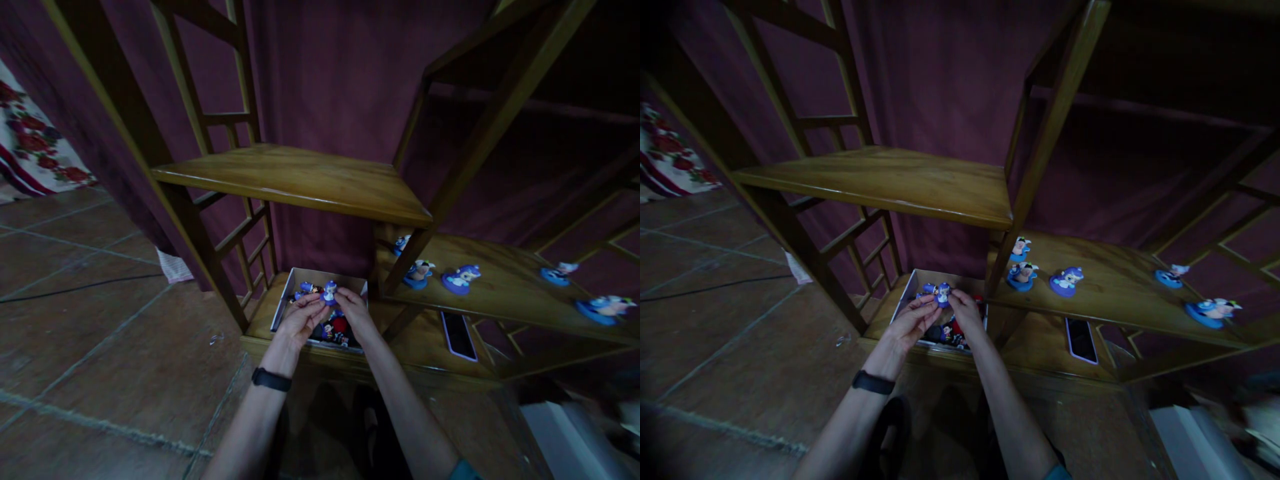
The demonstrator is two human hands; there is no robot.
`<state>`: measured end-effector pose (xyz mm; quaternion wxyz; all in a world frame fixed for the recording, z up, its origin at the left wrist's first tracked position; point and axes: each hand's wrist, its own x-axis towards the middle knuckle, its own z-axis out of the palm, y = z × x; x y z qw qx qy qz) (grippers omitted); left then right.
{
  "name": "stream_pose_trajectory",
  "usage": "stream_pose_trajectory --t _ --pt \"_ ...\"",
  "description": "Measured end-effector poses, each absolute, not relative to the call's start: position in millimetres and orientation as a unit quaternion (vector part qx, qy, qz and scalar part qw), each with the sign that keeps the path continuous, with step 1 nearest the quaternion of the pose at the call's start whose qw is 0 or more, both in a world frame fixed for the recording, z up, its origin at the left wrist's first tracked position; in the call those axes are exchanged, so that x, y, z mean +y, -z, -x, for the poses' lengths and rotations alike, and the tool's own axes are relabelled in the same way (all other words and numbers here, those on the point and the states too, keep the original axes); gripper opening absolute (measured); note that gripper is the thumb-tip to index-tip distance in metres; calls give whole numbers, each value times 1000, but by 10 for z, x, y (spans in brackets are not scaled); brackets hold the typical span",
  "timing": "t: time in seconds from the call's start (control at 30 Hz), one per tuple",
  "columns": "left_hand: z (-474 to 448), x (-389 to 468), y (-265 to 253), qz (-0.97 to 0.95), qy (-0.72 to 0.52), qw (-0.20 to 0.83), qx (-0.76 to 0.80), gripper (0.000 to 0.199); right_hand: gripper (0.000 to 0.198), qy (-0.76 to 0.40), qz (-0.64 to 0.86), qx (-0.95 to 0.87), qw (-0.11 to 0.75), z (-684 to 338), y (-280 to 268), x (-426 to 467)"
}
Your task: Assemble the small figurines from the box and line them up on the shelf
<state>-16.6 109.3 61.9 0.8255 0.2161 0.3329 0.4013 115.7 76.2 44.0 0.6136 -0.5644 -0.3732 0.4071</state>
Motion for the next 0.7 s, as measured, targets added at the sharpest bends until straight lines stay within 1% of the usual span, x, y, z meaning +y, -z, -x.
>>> stream_pose_trajectory --t 0.1,0.23,0.43,0.7 --pt "161 1091 -600 -223 -402 826 326 28 27 -413 560 -385 607 -1142 -461 751" --pt "154 1099 -558 -242 -400 830 304 39 29 -421 544 -408 600 -1108 -539 708" --pt "127 1070 -571 -272 -414 818 293 43 45 -423 522 -433 601 -1059 -627 681" --pt "47 1008 -588 -296 -459 788 285 42 34 -331 561 -472 594 -1069 -491 757"
